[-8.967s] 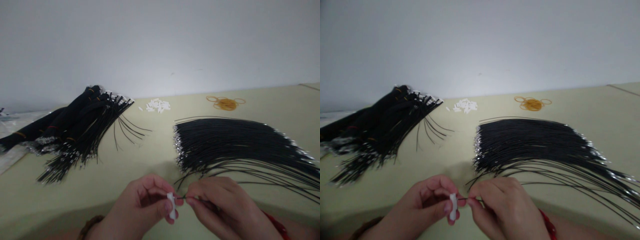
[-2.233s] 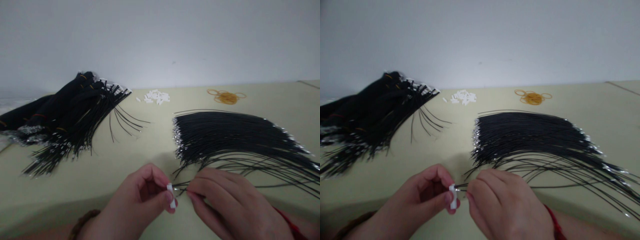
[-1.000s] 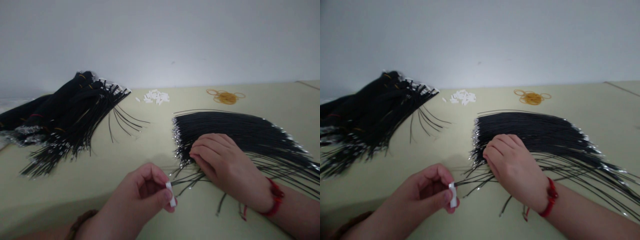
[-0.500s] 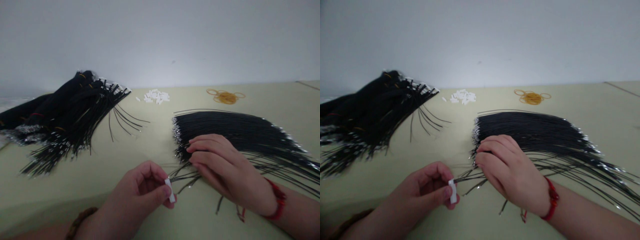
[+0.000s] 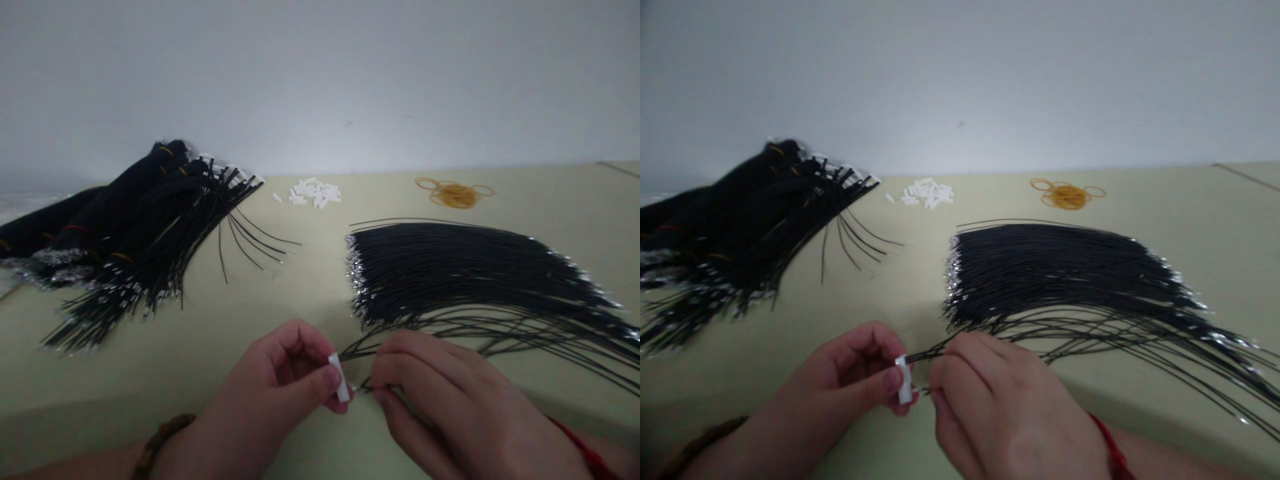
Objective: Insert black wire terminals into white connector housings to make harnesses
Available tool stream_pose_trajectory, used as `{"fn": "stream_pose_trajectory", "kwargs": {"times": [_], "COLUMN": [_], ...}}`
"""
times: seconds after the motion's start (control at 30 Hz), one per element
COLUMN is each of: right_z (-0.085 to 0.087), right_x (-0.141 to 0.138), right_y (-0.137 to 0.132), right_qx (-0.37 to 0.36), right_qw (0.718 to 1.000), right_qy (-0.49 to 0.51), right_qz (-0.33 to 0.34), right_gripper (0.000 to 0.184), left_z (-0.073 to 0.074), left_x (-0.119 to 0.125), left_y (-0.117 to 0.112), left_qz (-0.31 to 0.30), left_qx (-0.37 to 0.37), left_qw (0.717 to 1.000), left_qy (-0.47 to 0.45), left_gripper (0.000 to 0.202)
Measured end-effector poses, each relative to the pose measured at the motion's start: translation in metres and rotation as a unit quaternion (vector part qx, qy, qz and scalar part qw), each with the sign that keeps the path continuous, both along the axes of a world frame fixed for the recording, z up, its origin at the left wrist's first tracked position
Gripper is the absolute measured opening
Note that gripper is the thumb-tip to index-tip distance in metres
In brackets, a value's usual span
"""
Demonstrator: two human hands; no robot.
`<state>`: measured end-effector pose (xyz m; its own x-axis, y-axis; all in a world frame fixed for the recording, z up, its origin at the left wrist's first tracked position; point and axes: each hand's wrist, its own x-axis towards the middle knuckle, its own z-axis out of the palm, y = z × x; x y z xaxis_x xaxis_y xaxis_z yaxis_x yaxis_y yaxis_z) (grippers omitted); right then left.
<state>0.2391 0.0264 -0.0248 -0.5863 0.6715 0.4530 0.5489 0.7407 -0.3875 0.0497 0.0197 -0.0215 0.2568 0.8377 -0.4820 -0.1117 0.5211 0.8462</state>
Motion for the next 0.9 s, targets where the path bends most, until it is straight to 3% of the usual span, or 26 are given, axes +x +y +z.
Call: {"fn": "stream_pose_trajectory", "kwargs": {"times": [0.2,0.4,0.57,0.9], "right_z": [0.007,0.0,-0.004,-0.011], "right_x": [0.003,-0.003,-0.005,-0.004], "right_y": [0.0,-0.002,-0.005,-0.005], "right_qx": [-0.076,-0.01,0.005,-0.038], "right_qw": [0.997,1.0,1.0,0.999], "right_qy": [0.013,0.023,0.013,0.032], "right_qz": [0.011,-0.004,-0.011,0.006], "right_gripper": [0.028,0.035,0.04,0.034], "left_z": [-0.001,0.0,0.002,0.002], "left_x": [0.0,0.001,0.002,0.001], "left_y": [-0.001,-0.001,-0.001,-0.002], "left_qz": [0.001,0.004,0.009,0.003], "left_qx": [-0.003,0.004,-0.001,0.01], "left_qw": [1.0,1.0,1.0,1.0], "left_qy": [-0.007,0.004,0.006,0.0], "left_gripper": [0.013,0.013,0.011,0.011]}}
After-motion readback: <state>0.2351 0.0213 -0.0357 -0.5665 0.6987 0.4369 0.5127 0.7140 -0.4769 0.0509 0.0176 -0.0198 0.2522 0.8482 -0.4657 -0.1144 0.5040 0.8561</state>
